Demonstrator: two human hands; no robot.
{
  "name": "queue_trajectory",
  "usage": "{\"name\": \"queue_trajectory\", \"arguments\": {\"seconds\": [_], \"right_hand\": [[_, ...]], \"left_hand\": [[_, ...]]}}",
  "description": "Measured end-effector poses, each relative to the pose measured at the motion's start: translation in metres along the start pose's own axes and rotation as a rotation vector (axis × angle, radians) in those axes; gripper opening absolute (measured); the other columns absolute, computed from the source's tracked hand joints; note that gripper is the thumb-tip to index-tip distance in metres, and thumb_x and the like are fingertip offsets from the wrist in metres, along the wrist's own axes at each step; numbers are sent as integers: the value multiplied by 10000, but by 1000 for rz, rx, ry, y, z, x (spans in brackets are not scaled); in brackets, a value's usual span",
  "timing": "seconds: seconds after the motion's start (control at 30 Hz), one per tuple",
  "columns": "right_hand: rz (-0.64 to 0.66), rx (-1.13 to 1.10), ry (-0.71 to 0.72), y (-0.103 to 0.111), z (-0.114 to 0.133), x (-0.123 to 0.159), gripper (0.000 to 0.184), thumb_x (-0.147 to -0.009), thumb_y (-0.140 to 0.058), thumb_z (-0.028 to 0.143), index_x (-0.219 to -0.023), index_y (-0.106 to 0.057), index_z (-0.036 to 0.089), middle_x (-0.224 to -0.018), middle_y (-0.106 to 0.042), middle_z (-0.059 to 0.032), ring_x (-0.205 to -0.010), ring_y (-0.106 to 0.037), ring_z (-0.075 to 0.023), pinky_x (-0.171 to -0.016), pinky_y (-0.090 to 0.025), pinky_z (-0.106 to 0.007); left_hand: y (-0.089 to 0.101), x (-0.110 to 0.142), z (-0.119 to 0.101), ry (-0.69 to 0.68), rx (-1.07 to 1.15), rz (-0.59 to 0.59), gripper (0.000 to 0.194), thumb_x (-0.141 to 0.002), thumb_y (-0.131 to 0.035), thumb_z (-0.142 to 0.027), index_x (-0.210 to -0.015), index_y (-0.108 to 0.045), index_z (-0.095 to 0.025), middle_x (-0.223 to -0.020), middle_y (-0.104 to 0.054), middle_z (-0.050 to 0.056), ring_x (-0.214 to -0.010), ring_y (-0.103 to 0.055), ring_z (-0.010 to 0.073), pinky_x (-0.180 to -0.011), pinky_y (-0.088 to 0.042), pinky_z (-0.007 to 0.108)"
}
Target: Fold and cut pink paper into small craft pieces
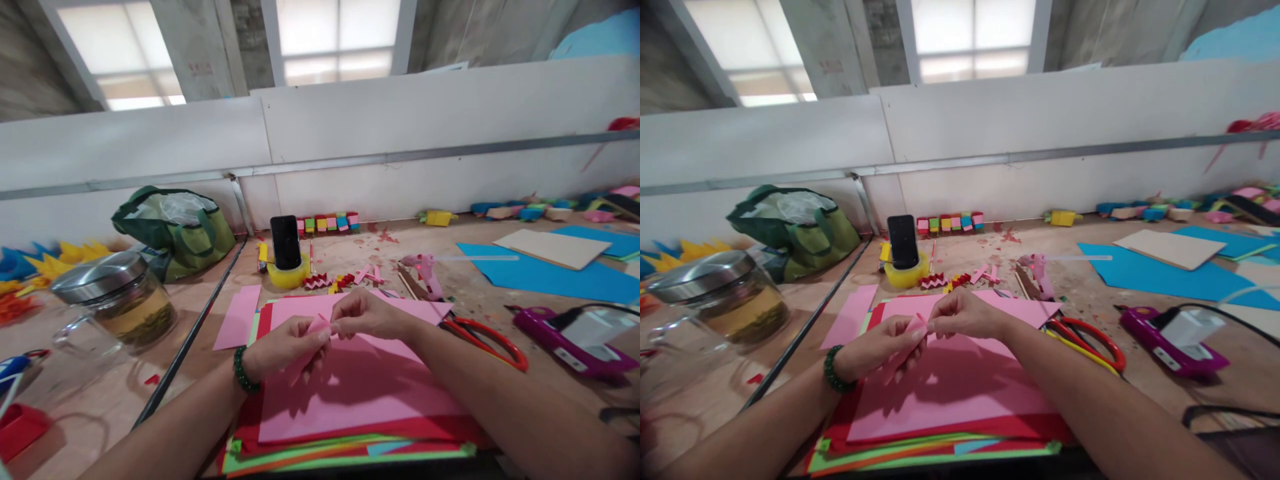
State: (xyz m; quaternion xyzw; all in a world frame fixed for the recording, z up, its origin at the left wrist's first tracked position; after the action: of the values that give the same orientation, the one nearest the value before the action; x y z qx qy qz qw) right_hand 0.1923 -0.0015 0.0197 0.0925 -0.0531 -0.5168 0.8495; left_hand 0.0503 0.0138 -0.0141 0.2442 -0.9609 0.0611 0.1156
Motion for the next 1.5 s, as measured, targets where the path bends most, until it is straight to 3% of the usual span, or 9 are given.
{"name": "queue_trajectory", "arguments": {"seconds": [0.23, 0.43, 0.6, 0.87, 1.1, 1.23, 1.3, 1.4, 1.5], "right_hand": [[3, -47, 38, 1, 2, -1, 264, -740, -719, 389, -701, -699, 129, -554, -605, 16, -514, -526, -72, -510, -414, -193], [-85, 44, 51, 6, 0, -1, 285, -753, -653, 405, -702, -688, 127, -586, -624, -13, -528, -540, -93, -531, -452, -222], [-233, 176, 100, 11, 1, -3, 196, -744, -566, 287, -644, -649, 140, -580, -589, -4, -544, -513, -101, -526, -419, -224], [-408, 490, 206, 7, 6, 1, 143, -706, -537, 139, -578, -596, 163, -546, -516, 23, -524, -431, -94, -511, -313, -232], [-294, 607, 110, 2, 4, -2, 239, -810, -547, 306, -643, -623, 152, -587, -557, 8, -570, -472, -104, -535, -340, -224], [-179, 690, -90, 8, -16, -7, 276, -796, -553, 324, -585, -601, 152, -528, -522, 22, -514, -434, -94, -476, -295, -218], [-168, 725, -147, 12, -24, -8, 256, -771, -576, 302, -562, -595, 154, -504, -515, 21, -491, -423, -93, -462, -268, -223], [-161, 784, -201, 14, -32, -8, 216, -758, -589, 287, -587, -621, 159, -524, -546, 9, -504, -433, -99, -478, -260, -232], [-151, 825, -210, 13, -34, -8, 216, -771, -586, 312, -628, -649, 163, -571, -581, -3, -538, -448, -109, -506, -272, -241]], "left_hand": [[-4, 3, -14, -100, -114, -105, 393, -644, -798, -369, -816, -517, -153, -545, -534, -62, -374, -467, 57, -316, -359, 134], [-5, 5, -14, -138, 26, -143, 228, -790, -575, -371, -862, -510, -165, -677, -600, -1, -520, -572, 118, -478, -473, 222], [13, 7, -16, -250, -94, -336, 226, -806, -546, -379, -746, -556, -162, -790, -628, 55, -813, -569, 191, -732, -488, 291], [16, 1, -17, -216, -224, -384, 440, -741, -667, -520, -616, -460, -152, -586, -376, -55, -543, -331, 71, -495, -255, 194], [19, -4, -7, -177, -310, -346, 336, -774, -642, -436, -773, -602, -102, -629, -497, -21, -557, -414, 85, -505, -313, 206], [21, 2, -17, -282, -701, -482, 505, -753, -672, -271, -1221, -536, -139, -1004, -628, 77, -862, -573, 194, -710, -470, 296], [12, 10, -29, -439, -1048, -557, 583, -778, -640, -186, -1330, -452, -183, -1242, -561, 119, -1108, -512, 254, -898, -440, 398], [-19, 19, -33, -660, -1534, -349, 361, -884, -500, -125, -1236, -536, -197, -1270, -563, 112, -1199, -447, 266, -991, -353, 454], [-40, 26, -20, -669, -1792, -89, 223, -934, -419, -126, -1050, -606, -158, -937, -659, 86, -991, -536, 242, -940, -358, 442]]}}
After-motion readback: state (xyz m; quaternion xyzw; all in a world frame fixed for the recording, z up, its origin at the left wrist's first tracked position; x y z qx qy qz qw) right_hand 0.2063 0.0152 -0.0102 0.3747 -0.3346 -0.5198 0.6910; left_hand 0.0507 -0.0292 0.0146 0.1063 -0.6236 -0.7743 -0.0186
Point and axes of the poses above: each hand's wrist, its own x-axis away from the middle knuckle, its own y-axis out of the back of the hand, z = x × y, the point moved 5 cm from there along -x, towards the middle knuckle
